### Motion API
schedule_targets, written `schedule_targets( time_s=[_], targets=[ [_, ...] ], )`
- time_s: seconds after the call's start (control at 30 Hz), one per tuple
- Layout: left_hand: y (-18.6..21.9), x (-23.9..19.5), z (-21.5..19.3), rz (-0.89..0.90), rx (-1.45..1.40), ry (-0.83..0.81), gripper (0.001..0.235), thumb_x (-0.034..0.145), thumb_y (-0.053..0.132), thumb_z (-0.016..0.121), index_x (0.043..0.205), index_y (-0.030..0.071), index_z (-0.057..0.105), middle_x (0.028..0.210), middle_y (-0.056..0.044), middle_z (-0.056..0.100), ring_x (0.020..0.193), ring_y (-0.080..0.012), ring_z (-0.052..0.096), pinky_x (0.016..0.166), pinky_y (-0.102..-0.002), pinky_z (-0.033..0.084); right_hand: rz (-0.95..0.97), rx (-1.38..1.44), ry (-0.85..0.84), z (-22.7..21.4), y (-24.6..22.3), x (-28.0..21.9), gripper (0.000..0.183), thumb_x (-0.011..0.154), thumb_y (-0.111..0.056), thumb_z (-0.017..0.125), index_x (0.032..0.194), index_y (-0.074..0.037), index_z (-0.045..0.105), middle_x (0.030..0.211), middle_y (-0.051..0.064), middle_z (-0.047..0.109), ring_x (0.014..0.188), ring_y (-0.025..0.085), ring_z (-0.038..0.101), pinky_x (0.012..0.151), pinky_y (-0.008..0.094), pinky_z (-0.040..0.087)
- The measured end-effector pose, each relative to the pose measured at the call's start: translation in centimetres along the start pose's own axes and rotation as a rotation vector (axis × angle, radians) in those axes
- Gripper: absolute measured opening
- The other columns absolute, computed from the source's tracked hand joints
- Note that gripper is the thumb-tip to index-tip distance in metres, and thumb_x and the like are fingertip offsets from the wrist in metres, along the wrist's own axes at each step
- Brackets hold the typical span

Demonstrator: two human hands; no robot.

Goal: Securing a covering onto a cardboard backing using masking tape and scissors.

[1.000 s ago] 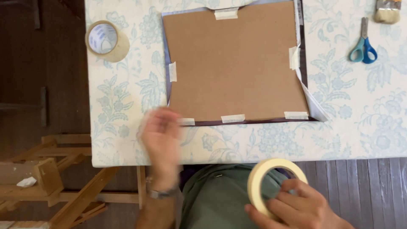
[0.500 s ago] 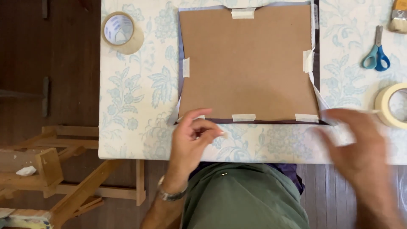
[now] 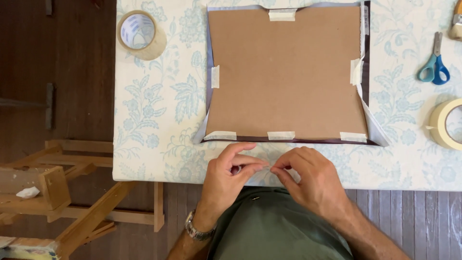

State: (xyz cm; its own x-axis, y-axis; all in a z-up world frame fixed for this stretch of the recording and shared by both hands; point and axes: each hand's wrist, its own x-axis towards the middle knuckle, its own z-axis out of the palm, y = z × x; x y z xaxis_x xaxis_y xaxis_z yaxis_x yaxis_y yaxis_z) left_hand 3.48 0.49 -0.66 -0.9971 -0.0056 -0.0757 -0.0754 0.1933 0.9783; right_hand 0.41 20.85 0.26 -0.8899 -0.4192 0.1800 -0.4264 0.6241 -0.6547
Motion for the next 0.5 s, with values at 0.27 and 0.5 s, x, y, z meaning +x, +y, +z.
schedule_targets(
  time_s=[0.27,0.5],
  targets=[
    [-0.6,1.1,-2.1,0.078,-0.035,-0.038,0.033,0.081,0.020,0.089,0.106,0.006,0.073,0.106,-0.006,0.067,0.064,-0.0153,0.059,0.051,-0.025,0.042,0.006,0.039,-0.035,-1.0,-1.0,2.0,0.008,0.081,-0.011,0.080,0.078,-0.014,0.073,0.070,0.001,0.069,0.069,0.021,0.070,0.066,0.033,0.057],
    [0.8,4.4,-3.0,0.102,0.238,-0.009,0.008,0.084,0.012,0.083,0.090,0.012,0.078,0.087,-0.004,0.072,0.062,-0.0189,0.062,0.056,-0.030,0.050,0.061,0.075,-0.035,-0.8,-0.3,4.9,0.011,0.083,-0.018,0.080,0.080,-0.012,0.072,0.070,0.007,0.070,0.072,0.026,0.071,0.067,0.038,0.057]
  ],
)
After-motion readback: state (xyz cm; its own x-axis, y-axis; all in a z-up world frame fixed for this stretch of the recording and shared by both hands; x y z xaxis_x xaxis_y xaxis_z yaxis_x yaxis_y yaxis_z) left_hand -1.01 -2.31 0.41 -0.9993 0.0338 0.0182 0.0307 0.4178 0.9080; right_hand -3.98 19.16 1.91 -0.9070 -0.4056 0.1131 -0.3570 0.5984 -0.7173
